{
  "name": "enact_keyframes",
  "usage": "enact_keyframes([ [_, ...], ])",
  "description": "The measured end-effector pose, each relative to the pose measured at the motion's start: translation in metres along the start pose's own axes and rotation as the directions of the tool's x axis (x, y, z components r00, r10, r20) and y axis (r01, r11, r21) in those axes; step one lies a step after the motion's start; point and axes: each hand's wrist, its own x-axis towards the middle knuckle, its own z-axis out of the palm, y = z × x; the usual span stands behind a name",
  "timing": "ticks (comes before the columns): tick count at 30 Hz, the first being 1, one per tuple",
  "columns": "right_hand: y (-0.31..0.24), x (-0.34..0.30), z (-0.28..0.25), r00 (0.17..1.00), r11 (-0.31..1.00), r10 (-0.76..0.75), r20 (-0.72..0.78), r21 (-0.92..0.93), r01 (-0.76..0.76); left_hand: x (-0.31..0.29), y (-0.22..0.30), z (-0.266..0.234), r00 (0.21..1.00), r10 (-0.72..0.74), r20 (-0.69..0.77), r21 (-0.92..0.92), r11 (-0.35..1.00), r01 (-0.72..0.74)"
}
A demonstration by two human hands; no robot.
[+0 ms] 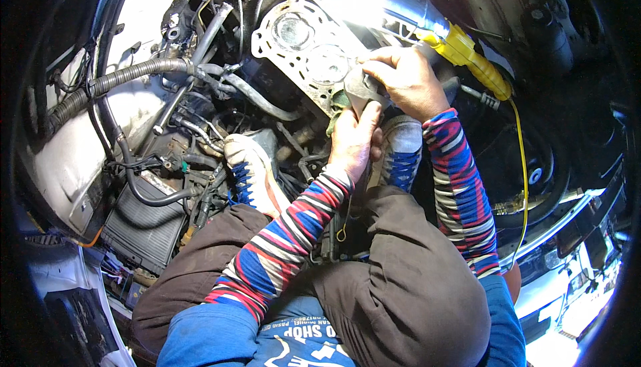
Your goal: The person cleans a metal engine component using a scraper and a cloth while working inside the open engine bay. They repeatedly scrape residue from the surface and wipe it with a rag, using a handheld work light to illuminate the area.
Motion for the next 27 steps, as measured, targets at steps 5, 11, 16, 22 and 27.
enact_keyframes([
  [5, -0.001, -0.001, -0.001, 1.000, 1.000, 0.018, 0.003, -0.010, -0.018, -0.005, 0.004, 0.002, 0.998, 0.056, -0.024, -0.071, 0.996, -0.058],
  [11, 0.004, -0.001, 0.001, 1.000, 0.999, 0.003, -0.016, 0.052, -0.003, 0.007, 0.002, 0.003, 0.993, 0.110, -0.048, 0.031, 0.994, -0.109],
  [16, 0.008, 0.001, 0.000, 1.000, 1.000, -0.005, 0.013, 0.006, 0.005, 0.006, -0.001, 0.004, 0.995, 0.095, -0.040, 0.004, 0.995, -0.095],
  [22, 0.008, 0.001, -0.002, 0.998, 0.999, -0.030, 0.052, -0.039, 0.032, 0.006, 0.010, -0.009, 0.988, 0.006, 0.154, -0.104, 0.995, 0.010],
  [27, 0.010, -0.002, 0.004, 1.000, 0.998, -0.019, 0.001, 0.060, 0.019, 0.013, 0.006, -0.016, 0.992, 0.019, 0.123, -0.076, 0.997, -0.009],
])
